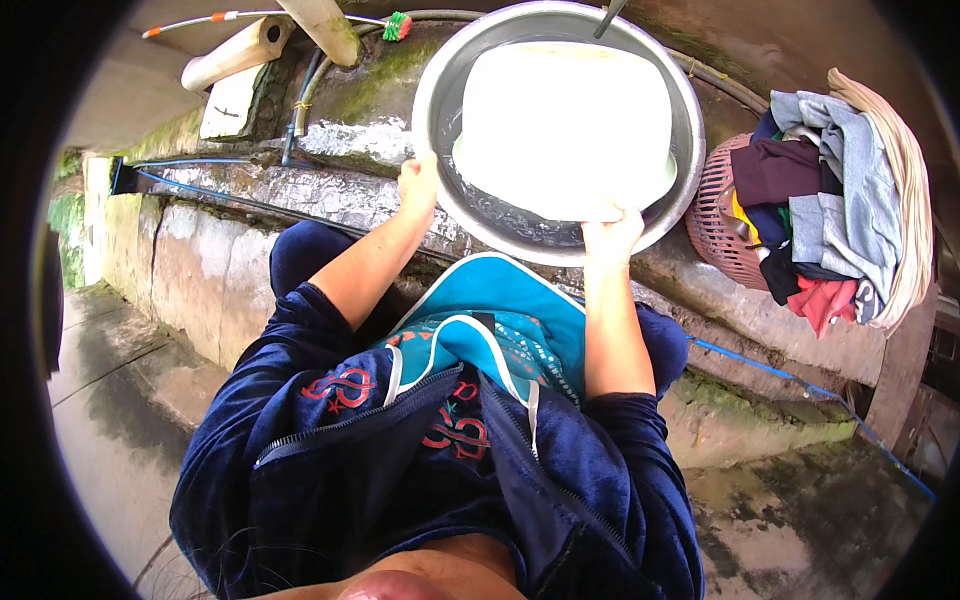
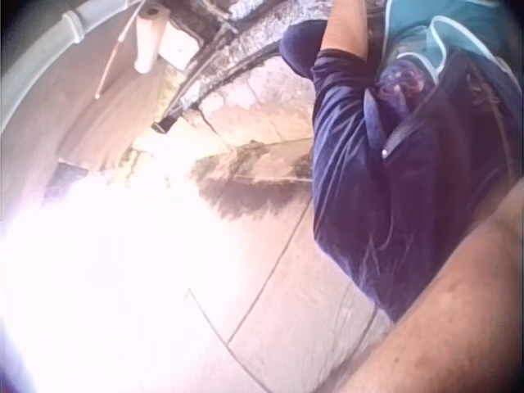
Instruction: The person washes a purple garment by hand in a metal basin filled with water. They repeatedly submerge, agitate, and wring the cloth, then lift and squeeze it to remove excess water.
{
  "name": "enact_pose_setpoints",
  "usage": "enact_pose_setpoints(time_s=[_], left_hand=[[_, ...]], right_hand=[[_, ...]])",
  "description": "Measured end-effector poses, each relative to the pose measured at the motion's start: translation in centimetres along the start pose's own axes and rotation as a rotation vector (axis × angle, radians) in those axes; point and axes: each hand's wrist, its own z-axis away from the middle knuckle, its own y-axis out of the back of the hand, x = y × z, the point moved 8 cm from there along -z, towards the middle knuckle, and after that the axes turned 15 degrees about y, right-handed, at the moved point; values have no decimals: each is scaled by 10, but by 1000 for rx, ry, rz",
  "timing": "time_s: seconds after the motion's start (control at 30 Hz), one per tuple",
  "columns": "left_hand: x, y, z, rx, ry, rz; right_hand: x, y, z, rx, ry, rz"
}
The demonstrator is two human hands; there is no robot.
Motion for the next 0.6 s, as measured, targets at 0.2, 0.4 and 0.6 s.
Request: enact_pose_setpoints(time_s=[0.2, 0.4, 0.6], left_hand=[[10, -39, 44, -732, 438, 592], [79, -4, 48, -852, 245, 779], [134, 136, 24, -306, 153, 800]], right_hand=[[-4, 8, 8, -118, -49, -124], [19, -4, 26, -103, -58, -159], [115, -90, 54, -399, -520, -433]])
